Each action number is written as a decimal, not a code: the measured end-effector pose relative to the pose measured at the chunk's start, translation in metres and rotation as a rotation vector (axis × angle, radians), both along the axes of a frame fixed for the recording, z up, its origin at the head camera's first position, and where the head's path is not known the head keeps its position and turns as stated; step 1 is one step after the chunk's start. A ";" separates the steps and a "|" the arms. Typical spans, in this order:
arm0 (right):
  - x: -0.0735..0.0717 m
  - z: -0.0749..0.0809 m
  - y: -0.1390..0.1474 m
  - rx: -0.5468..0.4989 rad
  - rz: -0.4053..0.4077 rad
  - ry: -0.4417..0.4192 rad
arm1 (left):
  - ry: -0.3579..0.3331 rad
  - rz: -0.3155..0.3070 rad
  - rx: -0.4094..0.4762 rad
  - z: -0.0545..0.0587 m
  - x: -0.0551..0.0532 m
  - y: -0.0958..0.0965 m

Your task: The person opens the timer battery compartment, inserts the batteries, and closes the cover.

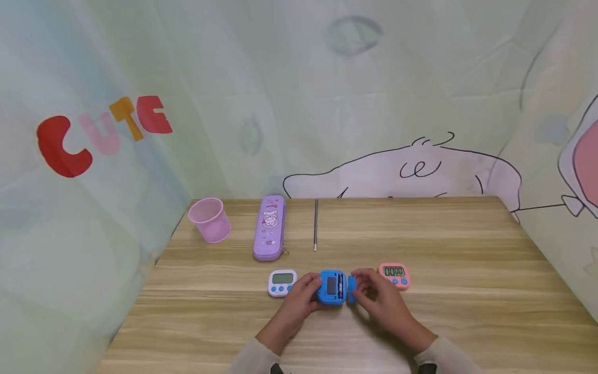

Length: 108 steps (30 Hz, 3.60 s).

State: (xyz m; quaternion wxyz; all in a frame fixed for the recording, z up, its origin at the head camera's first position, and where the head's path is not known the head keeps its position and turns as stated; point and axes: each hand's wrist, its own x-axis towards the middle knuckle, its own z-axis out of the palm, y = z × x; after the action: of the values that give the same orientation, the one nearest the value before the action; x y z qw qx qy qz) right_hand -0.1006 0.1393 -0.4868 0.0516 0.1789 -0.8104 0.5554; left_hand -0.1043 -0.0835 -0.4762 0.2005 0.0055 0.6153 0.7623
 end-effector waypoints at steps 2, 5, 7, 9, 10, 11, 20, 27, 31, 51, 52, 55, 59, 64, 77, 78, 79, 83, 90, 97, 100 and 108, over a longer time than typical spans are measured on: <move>-0.001 0.000 -0.001 -0.038 -0.022 -0.005 | 0.001 0.000 0.008 0.000 0.000 0.000; 0.000 0.001 -0.002 -0.084 -0.054 -0.027 | -0.006 0.002 0.017 0.000 0.000 -0.001; 0.001 0.002 -0.004 -0.120 -0.071 -0.061 | -0.005 0.002 0.016 0.000 0.000 -0.001; 0.002 0.004 -0.007 -0.163 -0.065 -0.105 | -0.002 0.000 0.013 0.000 0.000 -0.001; 0.003 0.005 -0.008 -0.180 -0.056 -0.125 | 0.000 -0.001 0.010 0.001 0.001 -0.001; 0.003 0.005 -0.010 -0.196 -0.044 -0.136 | -0.001 -0.001 0.007 0.001 0.001 -0.001; 0.002 0.004 -0.017 -0.205 -0.037 -0.101 | 0.010 -0.008 -0.014 0.001 -0.001 -0.001; 0.002 0.004 -0.018 -0.190 -0.042 -0.136 | 0.019 -0.014 -0.031 -0.002 -0.001 -0.001; 0.002 0.003 -0.017 -0.186 -0.050 -0.161 | 0.042 -0.019 -0.028 -0.004 0.000 0.000; 0.003 -0.002 -0.016 -0.196 -0.036 -0.140 | 0.056 -0.032 -0.083 -0.005 0.000 0.000; 0.002 -0.002 -0.016 -0.198 -0.034 -0.136 | 0.059 -0.033 -0.081 -0.004 0.000 0.000; 0.002 -0.002 -0.016 -0.202 -0.028 -0.125 | 0.062 -0.036 -0.077 -0.005 0.000 0.000; 0.002 -0.003 -0.016 -0.199 -0.022 -0.124 | 0.057 -0.037 -0.074 -0.006 -0.001 0.000; 0.003 -0.002 -0.017 -0.206 -0.024 -0.156 | 0.049 -0.036 -0.072 -0.007 -0.001 -0.001; 0.004 -0.002 -0.016 -0.155 -0.025 -0.105 | 0.061 -0.047 -0.047 -0.007 0.001 -0.001; 0.003 -0.003 -0.016 -0.142 -0.022 -0.090 | 0.054 -0.044 -0.046 -0.007 0.001 -0.001; 0.003 -0.003 -0.016 -0.133 -0.019 -0.079 | 0.055 -0.042 -0.047 -0.006 0.001 -0.001; 0.003 -0.004 -0.014 -0.130 0.004 -0.058 | 0.049 -0.037 -0.045 -0.005 0.001 0.000; 0.003 -0.003 -0.013 -0.177 0.026 -0.139 | 0.037 -0.026 -0.057 -0.004 0.001 0.000; 0.003 0.000 -0.011 -0.208 0.063 -0.204 | 0.039 -0.027 -0.050 -0.005 0.000 0.000; 0.003 0.002 -0.011 -0.198 0.075 -0.230 | 0.036 -0.028 -0.048 -0.005 -0.001 0.000; 0.001 0.001 -0.010 -0.193 0.104 -0.285 | 0.037 -0.033 -0.060 -0.004 0.000 -0.002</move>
State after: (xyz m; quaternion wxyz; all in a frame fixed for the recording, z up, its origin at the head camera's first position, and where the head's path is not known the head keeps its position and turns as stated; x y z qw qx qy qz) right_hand -0.0997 0.1289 -0.4863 -0.0759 0.1343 -0.7422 0.6522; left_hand -0.1044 -0.0852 -0.4801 0.2015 0.0237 0.6413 0.7400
